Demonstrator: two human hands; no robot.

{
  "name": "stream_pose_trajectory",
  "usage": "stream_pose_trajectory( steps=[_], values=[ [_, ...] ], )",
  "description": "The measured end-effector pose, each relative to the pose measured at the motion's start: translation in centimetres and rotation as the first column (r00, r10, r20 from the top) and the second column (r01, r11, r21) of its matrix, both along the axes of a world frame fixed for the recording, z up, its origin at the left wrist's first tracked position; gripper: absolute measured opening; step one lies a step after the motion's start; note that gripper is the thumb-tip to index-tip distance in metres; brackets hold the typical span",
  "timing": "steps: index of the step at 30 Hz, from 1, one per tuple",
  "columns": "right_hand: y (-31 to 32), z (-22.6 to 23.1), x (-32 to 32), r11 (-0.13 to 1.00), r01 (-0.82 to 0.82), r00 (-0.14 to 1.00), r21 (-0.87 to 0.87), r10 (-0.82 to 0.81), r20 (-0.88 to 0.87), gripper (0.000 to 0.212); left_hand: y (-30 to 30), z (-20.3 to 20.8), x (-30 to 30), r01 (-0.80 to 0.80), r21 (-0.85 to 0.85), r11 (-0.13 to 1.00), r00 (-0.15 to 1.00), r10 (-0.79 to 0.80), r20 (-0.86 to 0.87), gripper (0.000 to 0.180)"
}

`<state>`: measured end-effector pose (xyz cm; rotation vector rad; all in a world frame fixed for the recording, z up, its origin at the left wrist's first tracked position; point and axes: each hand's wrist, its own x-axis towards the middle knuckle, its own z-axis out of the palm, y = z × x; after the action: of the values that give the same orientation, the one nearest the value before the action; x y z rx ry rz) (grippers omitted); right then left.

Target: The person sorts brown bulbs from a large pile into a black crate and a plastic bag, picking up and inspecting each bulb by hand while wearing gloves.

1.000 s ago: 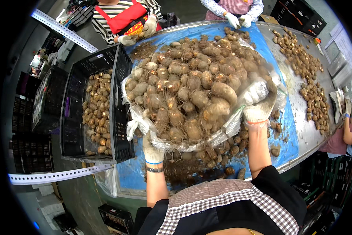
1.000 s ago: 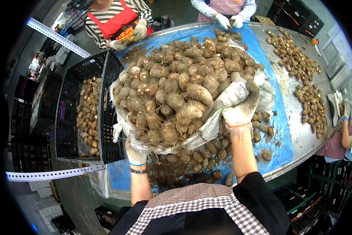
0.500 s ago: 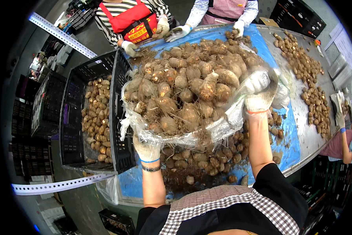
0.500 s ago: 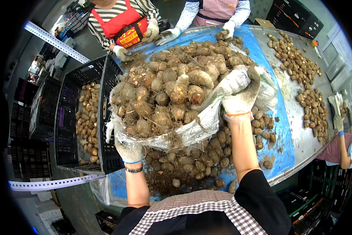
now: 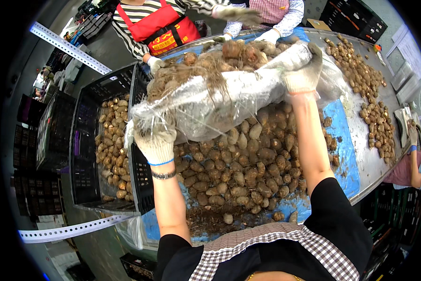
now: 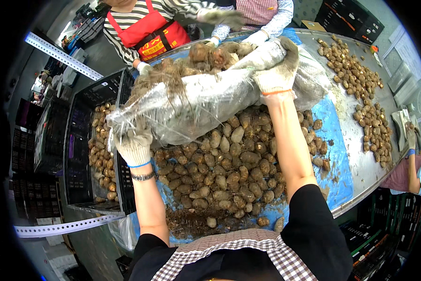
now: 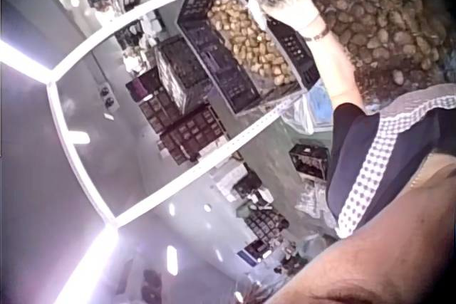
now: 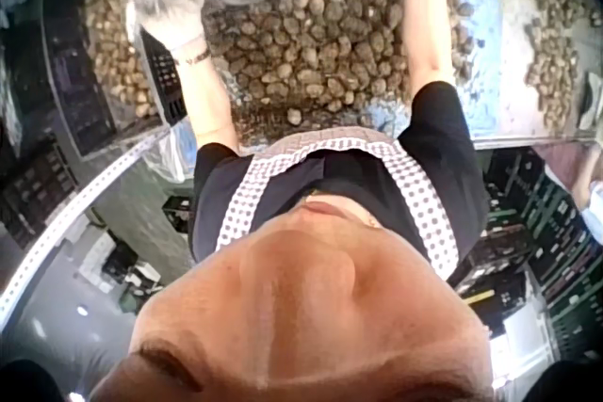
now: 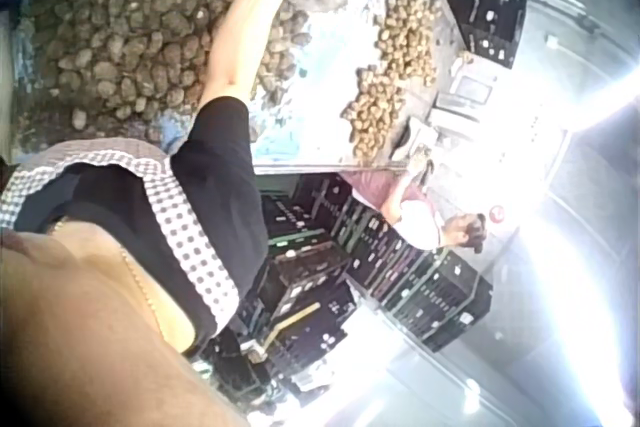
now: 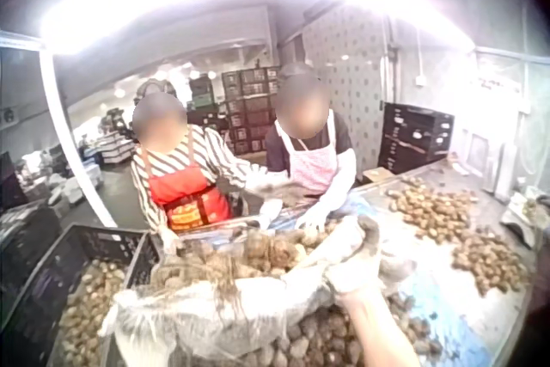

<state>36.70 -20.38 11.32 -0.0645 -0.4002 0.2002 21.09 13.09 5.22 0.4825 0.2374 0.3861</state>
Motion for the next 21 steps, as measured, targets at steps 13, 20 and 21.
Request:
stream_pose_trajectory(
  steps=[13, 20, 21],
  values=[
    [0.8, -1.4, 8.3, 0.978, 0.077, 0.985, -0.194, -0.106, -0.139, 0.038, 4.4, 1.3, 9.4, 0.23, -0.092, 0.969, 0.947, -0.201, 0.252, 0.052],
    [1.6, -3.9, 13.5, 0.993, -0.116, 0.955, -0.036, 0.122, 0.27, 0.045, -0.8, 6.7, 11.5, -0.163, 0.037, 0.986, 0.979, 0.166, -0.12, 0.049],
    [2.1, -4.2, 14.7, 0.996, -0.087, 0.976, -0.014, 0.088, 0.198, 0.045, 0.9, 5.3, 12.0, -0.09, 0.092, 0.992, 0.996, 0.09, -0.005, 0.057]
  ],
)
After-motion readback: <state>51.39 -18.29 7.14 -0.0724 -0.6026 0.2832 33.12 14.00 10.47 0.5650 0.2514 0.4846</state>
